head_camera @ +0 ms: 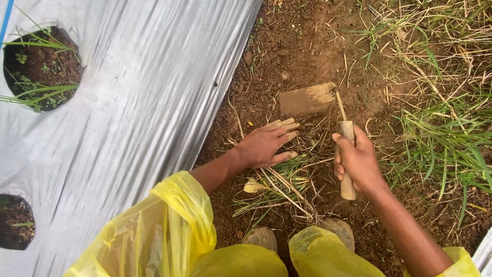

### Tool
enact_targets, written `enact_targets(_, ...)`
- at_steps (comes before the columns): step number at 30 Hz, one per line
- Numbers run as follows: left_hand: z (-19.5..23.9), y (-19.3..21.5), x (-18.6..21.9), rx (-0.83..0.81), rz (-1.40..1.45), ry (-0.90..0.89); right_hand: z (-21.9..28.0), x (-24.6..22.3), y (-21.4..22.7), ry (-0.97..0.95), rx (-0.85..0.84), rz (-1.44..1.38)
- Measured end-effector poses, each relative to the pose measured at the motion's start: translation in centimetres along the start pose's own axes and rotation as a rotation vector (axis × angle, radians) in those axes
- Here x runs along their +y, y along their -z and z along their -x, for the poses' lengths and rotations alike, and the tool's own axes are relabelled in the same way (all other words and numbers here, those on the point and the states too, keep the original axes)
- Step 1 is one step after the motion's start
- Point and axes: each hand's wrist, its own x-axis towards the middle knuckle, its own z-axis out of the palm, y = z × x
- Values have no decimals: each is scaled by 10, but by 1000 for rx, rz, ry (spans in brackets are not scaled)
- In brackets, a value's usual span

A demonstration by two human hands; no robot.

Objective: Using a hand hoe to clear weeds and grass from the soil between rows of plastic mulch in an agricultural field.

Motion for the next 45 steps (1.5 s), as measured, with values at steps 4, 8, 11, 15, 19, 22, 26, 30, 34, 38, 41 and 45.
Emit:
enact_targets(4, -11, -7, -15, 2, 27, 13, -11, 3, 20, 79, 68, 108)
enact_targets(8, -34, -10, -67, 359, -301, -41, -29, -21, 38, -240, 167, 227)
enact_targets(11, -26, 35, -92, 476, -552, 195, -30, -30, 42, -285, 146, 310)
enact_targets(15, -38, 52, -126, 372, -739, 401, -34, -36, 45, -304, 138, 338)
enact_targets(19, -34, 57, -132, 538, -832, 269, -37, -33, 48, -313, 131, 350)
enact_targets(22, -32, 63, -126, 525, -804, 255, -38, -32, 50, -310, 127, 355)
enact_targets(26, -38, 75, -124, 443, -816, 346, -40, -33, 51, -321, 128, 376)
enact_targets(30, -46, 71, -125, 676, -655, 368, -42, -30, 53, -318, 127, 378)
enact_targets(34, -41, 80, -113, 655, -256, 379, -43, -29, 54, -322, 120, 386)
enact_targets(38, -43, 86, -125, 676, -378, 404, -42, -31, 53, -315, 122, 396)
enact_targets(41, -53, 88, -142, 635, -578, 347, -45, -27, 56, -317, 121, 397)
enact_targets(45, -68, 87, -146, 679, -782, 336, -45, -27, 56, -313, 117, 406)
